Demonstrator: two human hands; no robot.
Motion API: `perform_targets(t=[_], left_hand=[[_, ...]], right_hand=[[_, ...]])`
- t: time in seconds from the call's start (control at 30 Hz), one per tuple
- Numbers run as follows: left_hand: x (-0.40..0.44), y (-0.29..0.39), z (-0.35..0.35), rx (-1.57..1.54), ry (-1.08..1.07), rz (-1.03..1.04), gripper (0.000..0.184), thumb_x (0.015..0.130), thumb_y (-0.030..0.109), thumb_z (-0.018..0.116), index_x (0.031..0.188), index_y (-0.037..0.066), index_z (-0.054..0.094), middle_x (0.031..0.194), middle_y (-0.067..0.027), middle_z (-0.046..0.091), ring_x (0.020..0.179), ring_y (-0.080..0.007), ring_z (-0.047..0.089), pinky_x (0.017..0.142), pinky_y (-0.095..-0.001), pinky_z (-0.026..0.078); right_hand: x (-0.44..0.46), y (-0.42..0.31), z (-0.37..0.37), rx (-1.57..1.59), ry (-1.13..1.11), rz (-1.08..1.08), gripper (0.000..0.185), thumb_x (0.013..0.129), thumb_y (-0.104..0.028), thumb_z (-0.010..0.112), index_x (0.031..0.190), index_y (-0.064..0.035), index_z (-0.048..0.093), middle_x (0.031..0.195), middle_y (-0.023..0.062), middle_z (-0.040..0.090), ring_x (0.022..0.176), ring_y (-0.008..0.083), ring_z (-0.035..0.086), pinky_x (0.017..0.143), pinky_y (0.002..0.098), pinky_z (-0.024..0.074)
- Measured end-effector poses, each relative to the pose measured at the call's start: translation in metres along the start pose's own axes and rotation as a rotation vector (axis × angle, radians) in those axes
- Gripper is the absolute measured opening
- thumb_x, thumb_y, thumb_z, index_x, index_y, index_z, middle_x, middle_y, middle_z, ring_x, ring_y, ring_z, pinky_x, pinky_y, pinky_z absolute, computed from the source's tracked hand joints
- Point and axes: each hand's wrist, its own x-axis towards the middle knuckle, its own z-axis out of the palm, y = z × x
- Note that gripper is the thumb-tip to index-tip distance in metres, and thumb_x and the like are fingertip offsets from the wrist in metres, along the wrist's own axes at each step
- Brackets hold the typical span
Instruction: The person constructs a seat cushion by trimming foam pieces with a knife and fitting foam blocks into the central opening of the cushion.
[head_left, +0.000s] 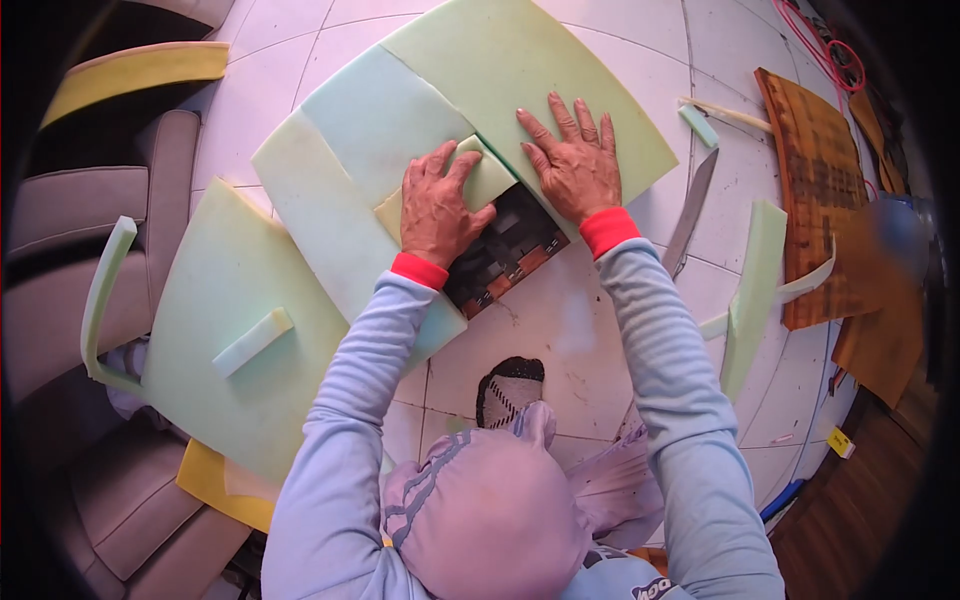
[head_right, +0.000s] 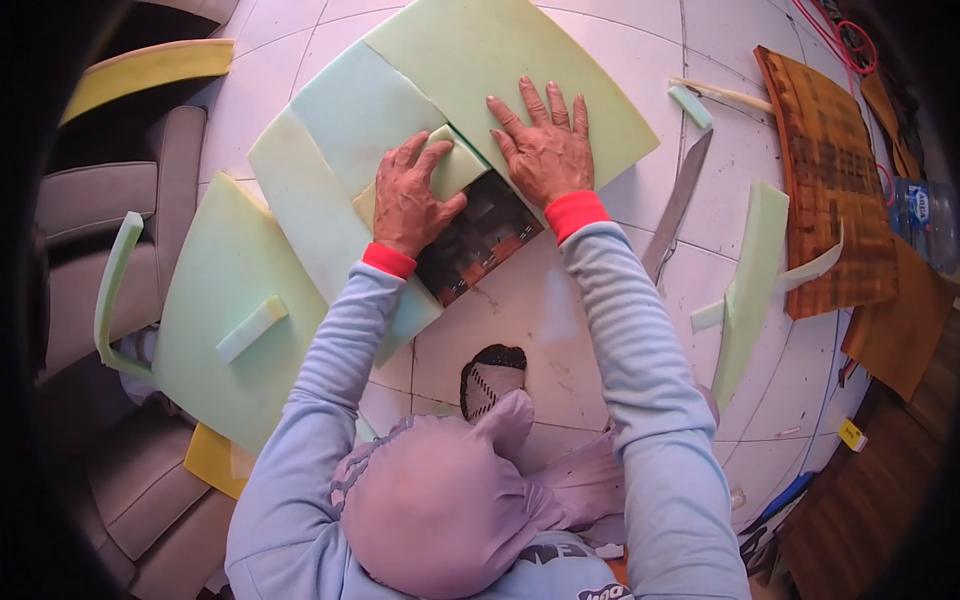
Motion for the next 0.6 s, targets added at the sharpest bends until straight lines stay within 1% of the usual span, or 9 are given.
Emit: perform_targets(t=[0.07, 0.17, 0.27, 0.3, 0.4, 0.43, 0.53, 0.57, 0.6], left_hand=[[0.005, -0.002, -0.001, -0.021, -0.022, -0.013, 0.069, 0.071, 0.025, 0.090, 0.137, 0.017, 0.068, 0.152, -0.0160, 0.056, 0.139, -0.0400, 0.051, 0.120, -0.0518, 0.041], [0.008, 0.003, 0.000, -0.008, 0.029, 0.009, 0.069, 0.074, 0.028, 0.088, 0.138, 0.015, 0.067, 0.152, -0.0164, 0.053, 0.139, -0.0411, 0.049, 0.122, -0.0537, 0.038], [0.007, 0.004, 0.004, -0.004, 0.096, 0.107, 0.068, 0.076, 0.029, 0.087, 0.139, 0.013, 0.066, 0.153, -0.0171, 0.051, 0.139, -0.0424, 0.047, 0.122, -0.0549, 0.036], [0.006, 0.003, 0.005, -0.002, 0.047, 0.122, 0.068, 0.078, 0.028, 0.086, 0.139, 0.008, 0.065, 0.153, -0.0182, 0.051, 0.141, -0.0422, 0.046, 0.124, -0.0550, 0.035], [0.006, -0.005, 0.010, 0.050, -0.006, 0.226, 0.065, 0.082, 0.029, 0.085, 0.140, 0.006, 0.064, 0.153, -0.0193, 0.050, 0.145, -0.0415, 0.043, 0.128, -0.0559, 0.032], [0.006, -0.009, 0.016, 0.027, -0.015, 0.223, 0.067, 0.086, 0.031, 0.083, 0.144, 0.005, 0.060, 0.153, -0.0198, 0.050, 0.149, -0.0423, 0.040, 0.132, -0.0581, 0.024], [0.007, -0.009, 0.012, -0.080, -0.020, 0.183, 0.070, 0.090, 0.033, 0.082, 0.150, 0.008, 0.056, 0.157, -0.0202, 0.048, 0.153, -0.0445, 0.037, 0.133, -0.0615, 0.016], [0.007, -0.011, 0.004, -0.088, 0.047, 0.158, 0.070, 0.091, 0.033, 0.081, 0.151, 0.008, 0.054, 0.159, -0.0204, 0.047, 0.154, -0.0450, 0.036, 0.133, -0.0631, 0.014], [0.003, -0.012, -0.009, -0.100, 0.108, 0.133, 0.070, 0.093, 0.033, 0.080, 0.153, 0.009, 0.053, 0.161, -0.0206, 0.046, 0.155, -0.0454, 0.035, 0.133, -0.0646, 0.011]], right_hand=[[0.004, 0.000, -0.003, -0.005, -0.013, -0.003, 0.052, 0.113, -0.053, 0.045, 0.164, -0.0454, 0.046, 0.177, 0.0055, 0.035, 0.163, 0.0361, 0.030, 0.134, 0.0596, 0.0133], [0.002, -0.003, -0.003, -0.049, -0.034, 0.006, 0.052, 0.114, -0.053, 0.043, 0.165, -0.0449, 0.043, 0.178, 0.0057, 0.033, 0.163, 0.0364, 0.029, 0.133, 0.0601, 0.0131], [0.001, -0.004, 0.004, -0.065, 0.044, -0.029, 0.052, 0.114, -0.050, 0.043, 0.165, -0.0421, 0.045, 0.177, 0.0074, 0.035, 0.163, 0.0375, 0.030, 0.133, 0.0624, 0.0119], [0.001, -0.004, 0.004, -0.071, 0.036, -0.040, 0.054, 0.113, -0.049, 0.044, 0.166, -0.0405, 0.044, 0.176, 0.0084, 0.035, 0.162, 0.0382, 0.030, 0.133, 0.0626, 0.0125], [0.001, -0.008, -0.001, -0.021, 0.017, -0.091, 0.055, 0.112, -0.049, 0.047, 0.166, -0.0390, 0.044, 0.176, 0.0086, 0.036, 0.163, 0.0380, 0.029, 0.133, 0.0623, 0.0121], [-0.001, -0.006, 0.000, 0.085, 0.015, -0.240, 0.055, 0.111, -0.048, 0.051, 0.165, -0.0378, 0.046, 0.175, 0.0093, 0.038, 0.162, 0.0386, 0.030, 0.133, 0.0621, 0.0113], [-0.007, -0.019, -0.007, -0.013, -0.054, -0.300, 0.053, 0.110, -0.048, 0.053, 0.162, -0.0366, 0.051, 0.174, 0.0075, 0.039, 0.160, 0.0380, 0.033, 0.133, 0.0627, 0.0111], [-0.006, -0.023, -0.005, 0.040, -0.007, -0.256, 0.053, 0.110, -0.049, 0.054, 0.160, -0.0337, 0.055, 0.171, 0.0058, 0.045, 0.159, 0.0356, 0.035, 0.133, 0.0636, 0.0096], [-0.008, -0.033, -0.009, 0.039, 0.019, -0.199, 0.052, 0.109, -0.048, 0.055, 0.158, -0.0321, 0.057, 0.169, 0.0055, 0.047, 0.158, 0.0352, 0.037, 0.133, 0.0632, 0.0116]])
